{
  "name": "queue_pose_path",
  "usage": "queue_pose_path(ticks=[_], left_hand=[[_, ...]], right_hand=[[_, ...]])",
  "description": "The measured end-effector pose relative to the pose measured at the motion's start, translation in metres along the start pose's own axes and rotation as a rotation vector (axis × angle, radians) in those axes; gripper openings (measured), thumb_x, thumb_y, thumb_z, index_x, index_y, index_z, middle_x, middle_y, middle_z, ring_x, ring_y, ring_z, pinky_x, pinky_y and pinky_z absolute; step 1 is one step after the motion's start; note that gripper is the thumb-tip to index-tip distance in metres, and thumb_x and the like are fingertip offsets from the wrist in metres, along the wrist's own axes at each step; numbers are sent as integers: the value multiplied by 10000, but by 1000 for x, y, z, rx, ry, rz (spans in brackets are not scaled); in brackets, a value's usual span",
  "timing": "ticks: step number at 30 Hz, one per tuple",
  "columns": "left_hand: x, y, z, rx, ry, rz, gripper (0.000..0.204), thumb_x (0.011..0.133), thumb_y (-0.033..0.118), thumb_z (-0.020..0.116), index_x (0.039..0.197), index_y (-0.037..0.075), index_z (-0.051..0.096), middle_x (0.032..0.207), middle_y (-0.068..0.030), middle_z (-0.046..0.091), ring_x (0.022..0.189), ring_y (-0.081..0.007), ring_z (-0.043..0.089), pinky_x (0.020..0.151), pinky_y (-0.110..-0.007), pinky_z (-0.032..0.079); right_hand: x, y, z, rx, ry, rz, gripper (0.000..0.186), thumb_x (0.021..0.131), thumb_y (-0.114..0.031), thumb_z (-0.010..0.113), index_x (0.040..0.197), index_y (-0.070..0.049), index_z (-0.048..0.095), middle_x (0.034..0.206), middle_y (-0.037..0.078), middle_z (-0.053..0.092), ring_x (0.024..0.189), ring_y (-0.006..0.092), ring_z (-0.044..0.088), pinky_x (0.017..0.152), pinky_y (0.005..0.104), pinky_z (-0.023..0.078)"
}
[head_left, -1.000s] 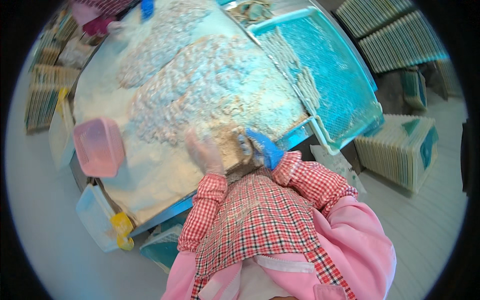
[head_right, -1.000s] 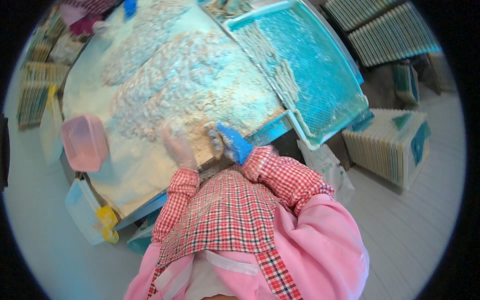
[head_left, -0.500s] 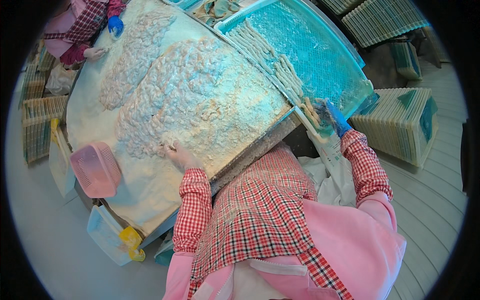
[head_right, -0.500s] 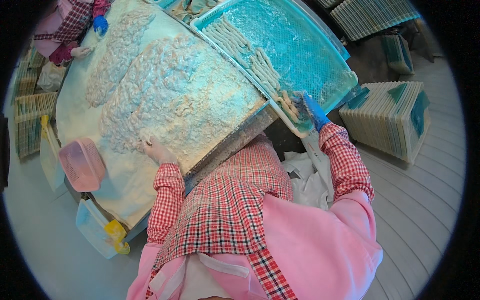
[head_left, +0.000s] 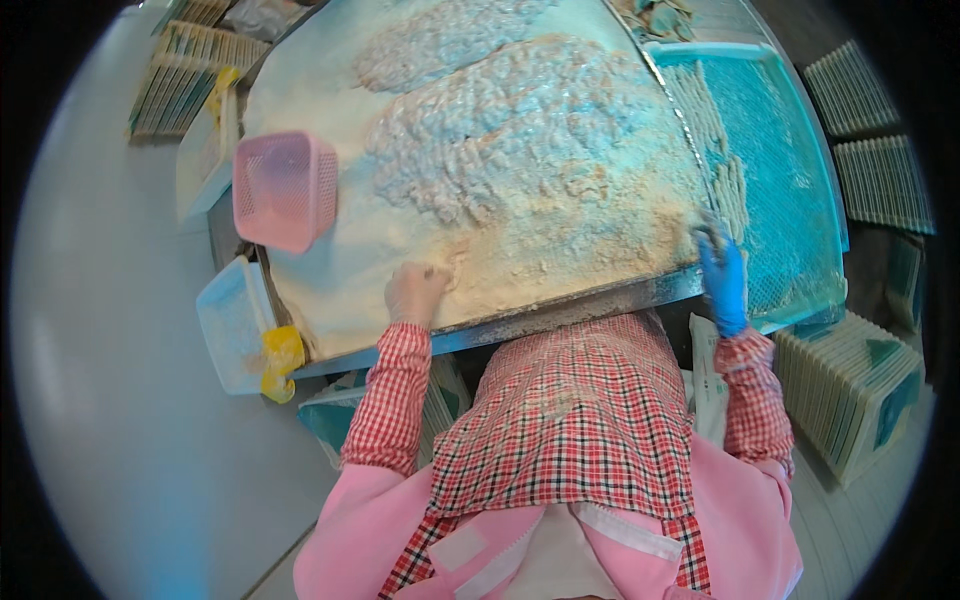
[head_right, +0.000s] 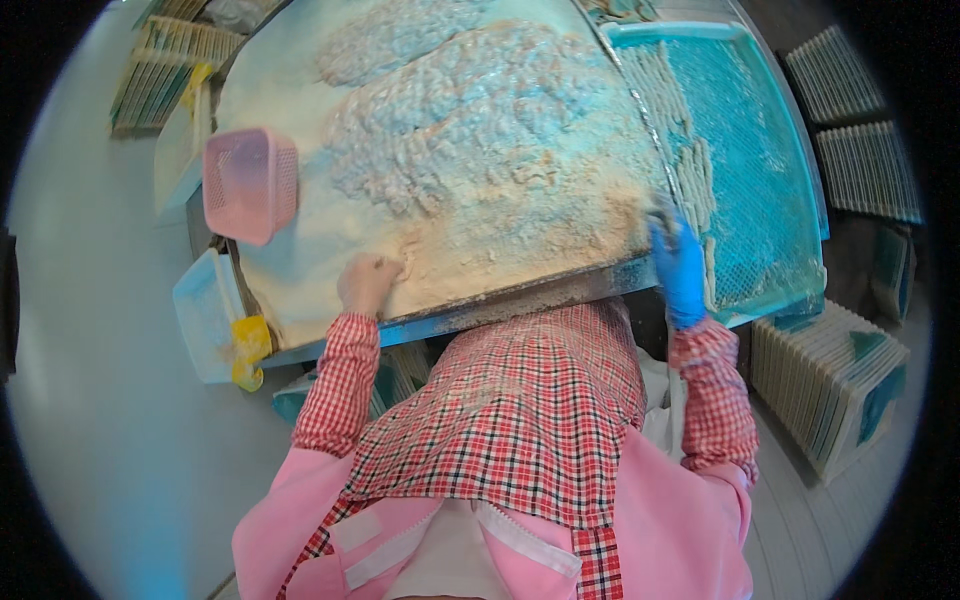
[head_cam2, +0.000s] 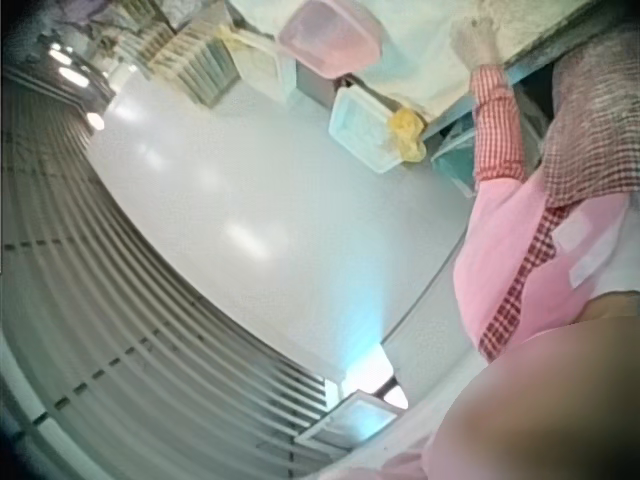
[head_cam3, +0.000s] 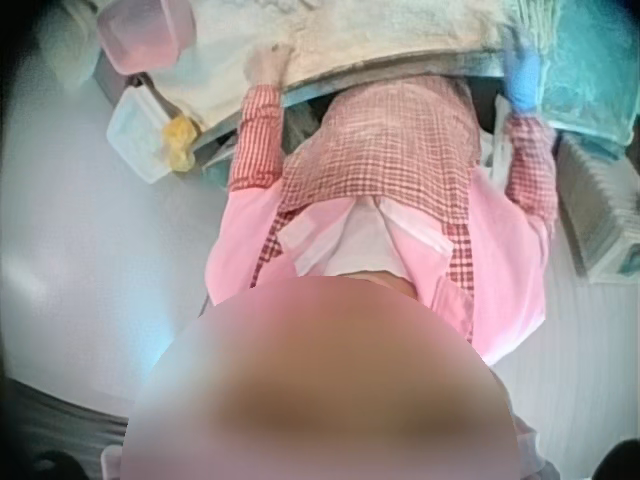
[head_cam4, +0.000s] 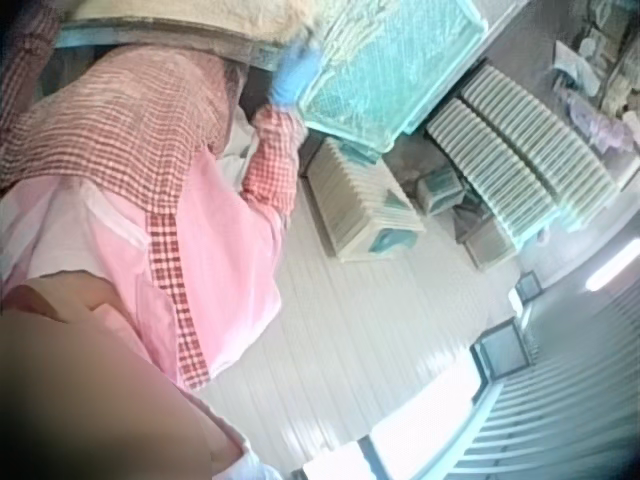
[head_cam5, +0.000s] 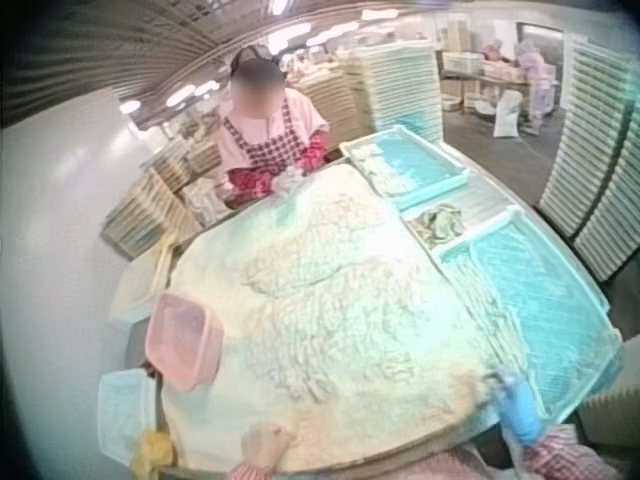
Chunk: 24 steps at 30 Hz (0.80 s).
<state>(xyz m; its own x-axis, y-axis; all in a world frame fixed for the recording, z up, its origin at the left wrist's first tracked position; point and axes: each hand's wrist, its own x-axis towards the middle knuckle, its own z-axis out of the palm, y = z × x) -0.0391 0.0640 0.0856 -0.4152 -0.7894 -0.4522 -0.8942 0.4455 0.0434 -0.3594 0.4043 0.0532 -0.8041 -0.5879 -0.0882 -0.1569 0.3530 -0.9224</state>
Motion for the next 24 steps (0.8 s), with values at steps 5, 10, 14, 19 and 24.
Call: queue_pose_path(ticks=[5, 10, 14, 19, 24], left_hand=[[18, 9, 49, -192, 319, 215, 313, 782, 274, 649, 1011, 60, 649, 1017, -167, 633, 902, -324, 615, 774, -417, 487], [-3, 2, 7, -744, 169, 98, 237, 806, 149, 606, 1015, 46, 647, 1019, -136, 639, 924, -283, 620, 798, -368, 493], [-2, -45, 31, -556, 155, 613, 236, 822, 125, 582, 1036, 55, 650, 1009, -121, 643, 929, -276, 623, 811, -348, 497], [-10, -32, 52, -386, 187, 151, 246, 812, 171, 609, 1021, 51, 656, 1028, -156, 637, 974, -304, 611, 844, -380, 490], [-8, -33, 67, -429, 363, 126, 326, 837, 171, 601, 1126, 23, 627, 976, -174, 663, 866, -283, 647, 788, -341, 505]], right_hand=[[24, -82, 163, -426, -297, -562, 429, 894, -219, 601, 1298, -96, 525, 1200, 165, 578, 1027, 315, 579, 863, 387, 492], [10, -70, 241, -739, -469, -863, 280, 860, -129, 587, 1129, -53, 590, 996, 153, 605, 911, 320, 579, 765, 410, 503], [19, -69, 231, -784, -521, -616, 177, 853, -94, 570, 1022, -59, 610, 919, 135, 586, 849, 298, 579, 709, 412, 503], [30, -63, 210, -764, -378, -706, 195, 855, -110, 578, 1044, -95, 626, 896, 123, 591, 820, 283, 580, 676, 392, 504], [35, -85, 192, -754, -389, -630, 335, 839, -78, 576, 1169, -130, 599, 1015, 97, 604, 850, 284, 569, 686, 409, 495]])
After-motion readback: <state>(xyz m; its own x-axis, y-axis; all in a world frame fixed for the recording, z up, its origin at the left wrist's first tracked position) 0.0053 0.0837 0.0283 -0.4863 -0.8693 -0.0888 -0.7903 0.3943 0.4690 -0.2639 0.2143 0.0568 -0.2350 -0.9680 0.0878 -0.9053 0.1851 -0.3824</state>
